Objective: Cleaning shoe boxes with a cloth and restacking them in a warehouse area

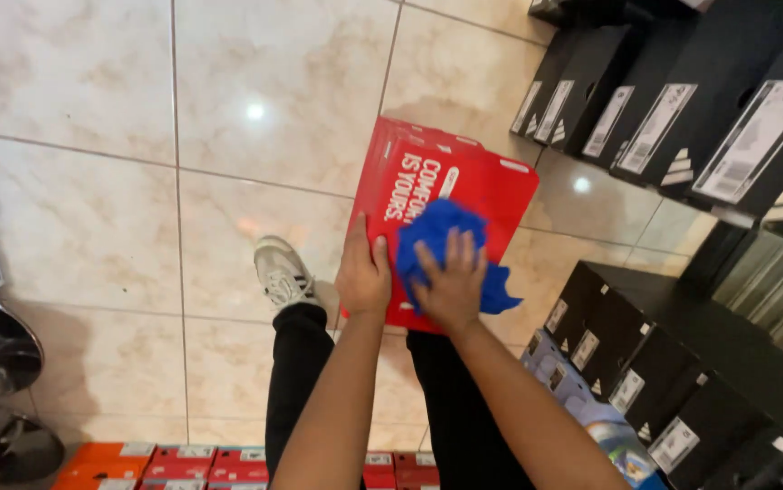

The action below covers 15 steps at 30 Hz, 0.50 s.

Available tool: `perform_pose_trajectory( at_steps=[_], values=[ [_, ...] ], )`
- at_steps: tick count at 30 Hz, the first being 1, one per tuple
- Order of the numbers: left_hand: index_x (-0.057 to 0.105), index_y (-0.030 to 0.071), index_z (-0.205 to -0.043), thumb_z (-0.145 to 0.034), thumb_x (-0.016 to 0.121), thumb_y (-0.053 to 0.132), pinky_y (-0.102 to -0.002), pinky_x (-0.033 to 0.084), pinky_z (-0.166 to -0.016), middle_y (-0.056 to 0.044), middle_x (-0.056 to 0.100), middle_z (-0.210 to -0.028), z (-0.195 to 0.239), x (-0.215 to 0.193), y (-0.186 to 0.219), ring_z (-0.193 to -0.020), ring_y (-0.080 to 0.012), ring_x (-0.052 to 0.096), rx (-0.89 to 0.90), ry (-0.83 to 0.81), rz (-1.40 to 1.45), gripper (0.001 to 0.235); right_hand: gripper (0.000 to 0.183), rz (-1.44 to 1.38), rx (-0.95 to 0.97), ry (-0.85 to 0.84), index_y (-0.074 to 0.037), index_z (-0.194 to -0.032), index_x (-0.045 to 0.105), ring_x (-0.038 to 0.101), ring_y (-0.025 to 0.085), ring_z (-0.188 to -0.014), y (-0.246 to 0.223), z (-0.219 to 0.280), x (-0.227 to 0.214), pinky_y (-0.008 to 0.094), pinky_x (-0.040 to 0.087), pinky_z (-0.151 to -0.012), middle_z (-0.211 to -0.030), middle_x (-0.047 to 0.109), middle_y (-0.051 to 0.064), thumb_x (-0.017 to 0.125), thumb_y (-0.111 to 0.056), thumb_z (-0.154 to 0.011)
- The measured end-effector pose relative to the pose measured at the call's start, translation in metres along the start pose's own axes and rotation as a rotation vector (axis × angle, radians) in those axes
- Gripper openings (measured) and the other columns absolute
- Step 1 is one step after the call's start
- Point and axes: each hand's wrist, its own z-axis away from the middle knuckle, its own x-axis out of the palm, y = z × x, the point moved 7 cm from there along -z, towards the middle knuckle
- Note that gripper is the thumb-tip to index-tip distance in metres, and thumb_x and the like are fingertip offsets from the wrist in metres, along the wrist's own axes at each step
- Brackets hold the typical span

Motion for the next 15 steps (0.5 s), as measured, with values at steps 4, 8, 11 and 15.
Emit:
perform_pose_trajectory(
  at_steps=[4,8,11,15],
  values=[
    [0.053,0.023,-0.151,-0.101,0.054,0.053,-0.039,0.058,-0.091,-0.005,0.067,-0.135,-0.007,0.004,-0.004,-0.114,-0.0254,0.069,0.078,0.058,-0.091,0.058,0.067,0.058,0.206,0.194,-0.027,-0.153,0.050,0.036,0.046,-0.144,0.042,-0.120,-0.053,0.066,0.027,-0.110,-0.153,0.042,0.025,0.068,-0.047,-0.091],
    [0.052,0.029,-0.152,-0.097,0.051,0.068,-0.051,0.058,-0.089,-0.001,0.073,-0.123,-0.016,0.011,-0.013,-0.095,-0.0245,0.075,0.121,-0.026,-0.236,0.067,0.040,0.085,0.215,0.248,-0.029,-0.115,0.071,0.068,0.020,-0.096,0.043,-0.200,-0.052,0.043,0.049,-0.087,-0.096,0.069,-0.003,0.060,-0.062,-0.095],
    [0.054,0.029,-0.149,-0.097,0.048,0.067,-0.046,0.061,-0.084,0.001,0.073,-0.121,-0.013,0.026,-0.026,-0.098,-0.0202,0.074,0.164,0.028,-0.224,0.065,0.043,-0.014,0.224,0.044,-0.035,-0.118,0.068,0.071,0.019,-0.094,0.061,-0.210,-0.032,0.043,0.054,-0.081,-0.098,0.070,-0.007,0.053,-0.070,-0.097],
    [0.053,0.033,-0.150,-0.098,0.045,0.069,-0.040,0.061,-0.083,0.004,0.070,-0.127,-0.012,0.018,-0.027,-0.103,-0.0177,0.072,0.129,0.056,-0.187,0.064,0.057,-0.125,0.446,-0.276,-0.031,-0.131,0.067,0.066,0.027,-0.119,0.124,-0.186,-0.031,0.052,0.048,-0.097,-0.124,0.071,0.001,0.051,-0.072,-0.094]
  ],
)
